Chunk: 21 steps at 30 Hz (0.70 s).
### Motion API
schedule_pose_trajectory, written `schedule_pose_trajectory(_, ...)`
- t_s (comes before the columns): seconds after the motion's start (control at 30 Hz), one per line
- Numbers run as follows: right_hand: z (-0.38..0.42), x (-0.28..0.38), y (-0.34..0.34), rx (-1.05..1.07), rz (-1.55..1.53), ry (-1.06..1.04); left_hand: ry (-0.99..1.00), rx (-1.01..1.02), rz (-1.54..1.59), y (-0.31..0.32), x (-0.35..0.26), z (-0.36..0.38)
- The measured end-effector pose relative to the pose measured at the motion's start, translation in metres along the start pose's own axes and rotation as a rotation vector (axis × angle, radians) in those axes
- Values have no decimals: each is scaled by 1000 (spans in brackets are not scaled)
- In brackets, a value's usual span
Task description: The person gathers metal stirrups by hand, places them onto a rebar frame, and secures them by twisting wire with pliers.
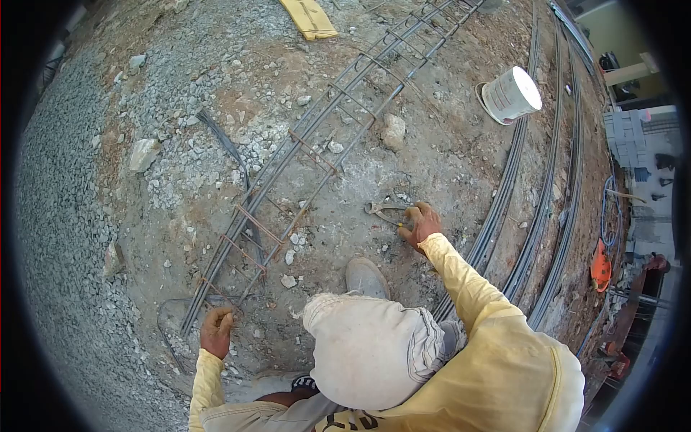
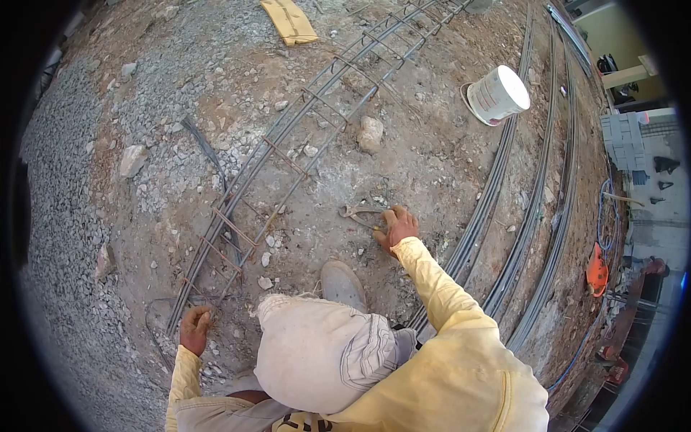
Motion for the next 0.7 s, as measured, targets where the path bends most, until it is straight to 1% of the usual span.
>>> schedule_pose_trajectory(0.07,-2,-5,7,-8,20,-4,23,11,35,4,5,3)
schedule_pose_trajectory(0.2,-6,-8,11,9,32,7,-9,15,50,6,13,6)
schedule_pose_trajectory(0.3,-10,-16,20,109,22,58,-42,19,57,7,12,7)
schedule_pose_trajectory(0.47,-10,-16,22,90,21,45,-88,22,75,7,10,7)
schedule_pose_trajectory(0.57,-10,-18,26,58,24,29,-24,1,46,5,13,5)
schedule_pose_trajectory(0.7,-9,-18,27,52,33,38,-29,2,60,7,16,5)
Point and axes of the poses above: each hand's wrist, its own z-axis away from the middle knuckle, its own y-axis out of the palm, x = y × z, the point moved 10 cm from there along -z, towards the middle knuckle, and after that the axes turned 11 degrees about x, right-handed, at the moved point
